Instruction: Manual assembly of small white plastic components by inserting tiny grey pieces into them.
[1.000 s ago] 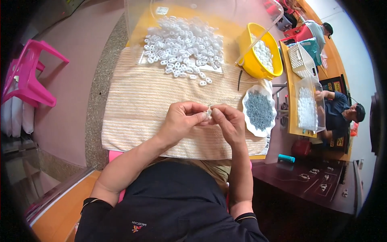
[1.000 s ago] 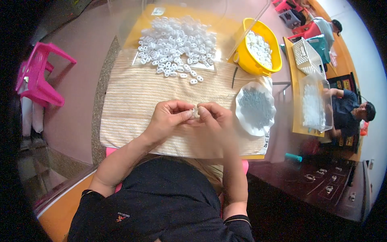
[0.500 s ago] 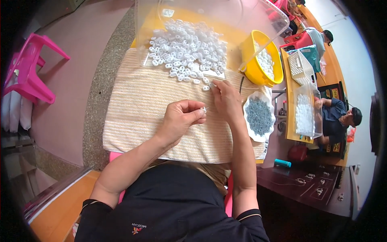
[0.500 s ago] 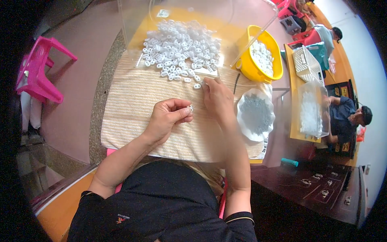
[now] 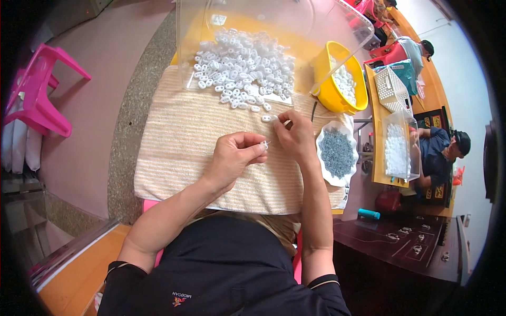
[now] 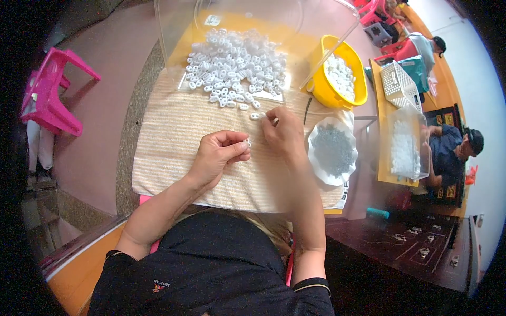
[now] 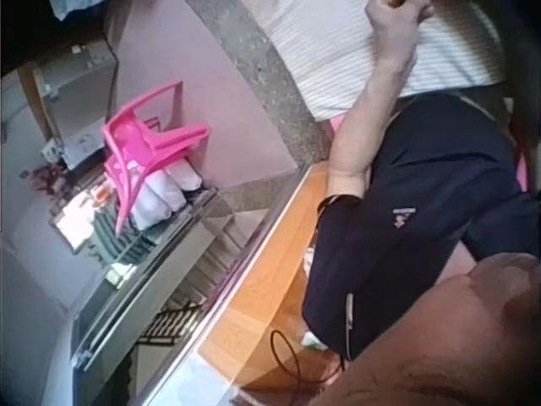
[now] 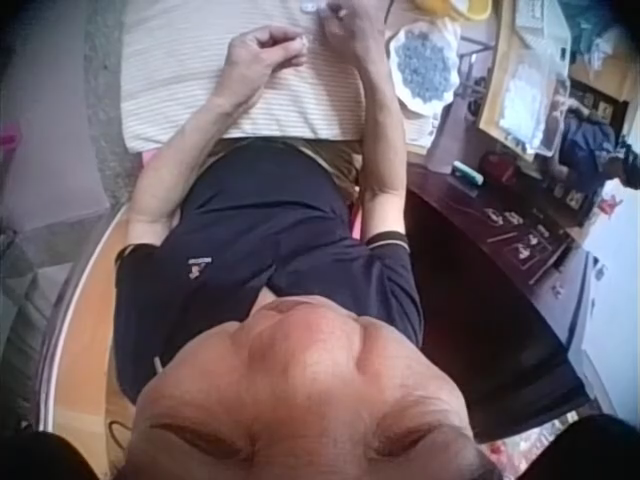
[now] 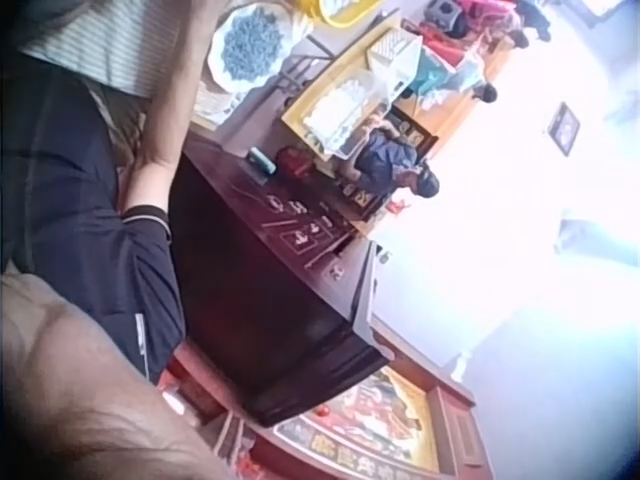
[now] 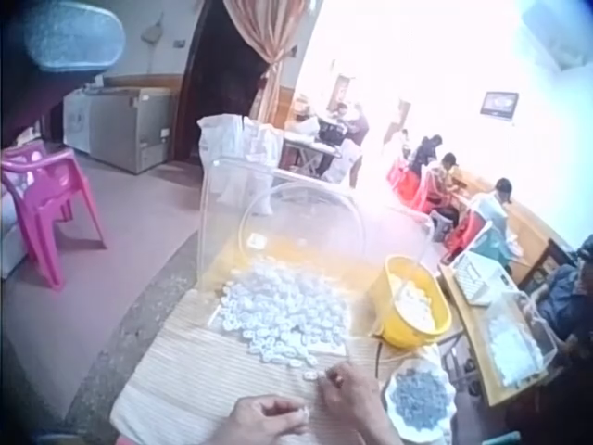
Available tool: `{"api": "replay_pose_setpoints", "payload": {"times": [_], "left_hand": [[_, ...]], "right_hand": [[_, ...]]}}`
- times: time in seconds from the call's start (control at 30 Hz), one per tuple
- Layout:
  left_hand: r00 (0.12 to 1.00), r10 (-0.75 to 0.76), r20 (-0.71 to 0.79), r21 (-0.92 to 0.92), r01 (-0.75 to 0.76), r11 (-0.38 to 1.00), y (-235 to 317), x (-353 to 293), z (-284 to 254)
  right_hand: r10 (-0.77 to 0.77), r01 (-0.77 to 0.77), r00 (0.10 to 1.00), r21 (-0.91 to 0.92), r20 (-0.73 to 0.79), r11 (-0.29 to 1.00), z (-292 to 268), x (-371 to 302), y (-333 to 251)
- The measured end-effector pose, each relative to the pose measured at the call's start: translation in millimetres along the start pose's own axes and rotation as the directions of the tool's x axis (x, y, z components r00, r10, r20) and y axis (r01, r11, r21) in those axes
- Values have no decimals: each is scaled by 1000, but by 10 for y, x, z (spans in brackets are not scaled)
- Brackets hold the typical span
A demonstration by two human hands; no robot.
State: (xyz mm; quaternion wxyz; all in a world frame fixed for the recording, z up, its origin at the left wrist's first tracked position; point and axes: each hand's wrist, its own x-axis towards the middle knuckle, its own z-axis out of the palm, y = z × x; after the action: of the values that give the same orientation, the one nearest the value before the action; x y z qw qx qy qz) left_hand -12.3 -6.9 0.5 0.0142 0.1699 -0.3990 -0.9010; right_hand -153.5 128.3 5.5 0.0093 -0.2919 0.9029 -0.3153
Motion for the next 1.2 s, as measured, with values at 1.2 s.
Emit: {"api": "replay_pose_setpoints", "payload": {"times": [1.2], "left_hand": [[1000,-27,0,-12,27,1000,-17,4,-8]], "right_hand": [[156,-236,971,799,179,553,-116,-555,-27]]}}
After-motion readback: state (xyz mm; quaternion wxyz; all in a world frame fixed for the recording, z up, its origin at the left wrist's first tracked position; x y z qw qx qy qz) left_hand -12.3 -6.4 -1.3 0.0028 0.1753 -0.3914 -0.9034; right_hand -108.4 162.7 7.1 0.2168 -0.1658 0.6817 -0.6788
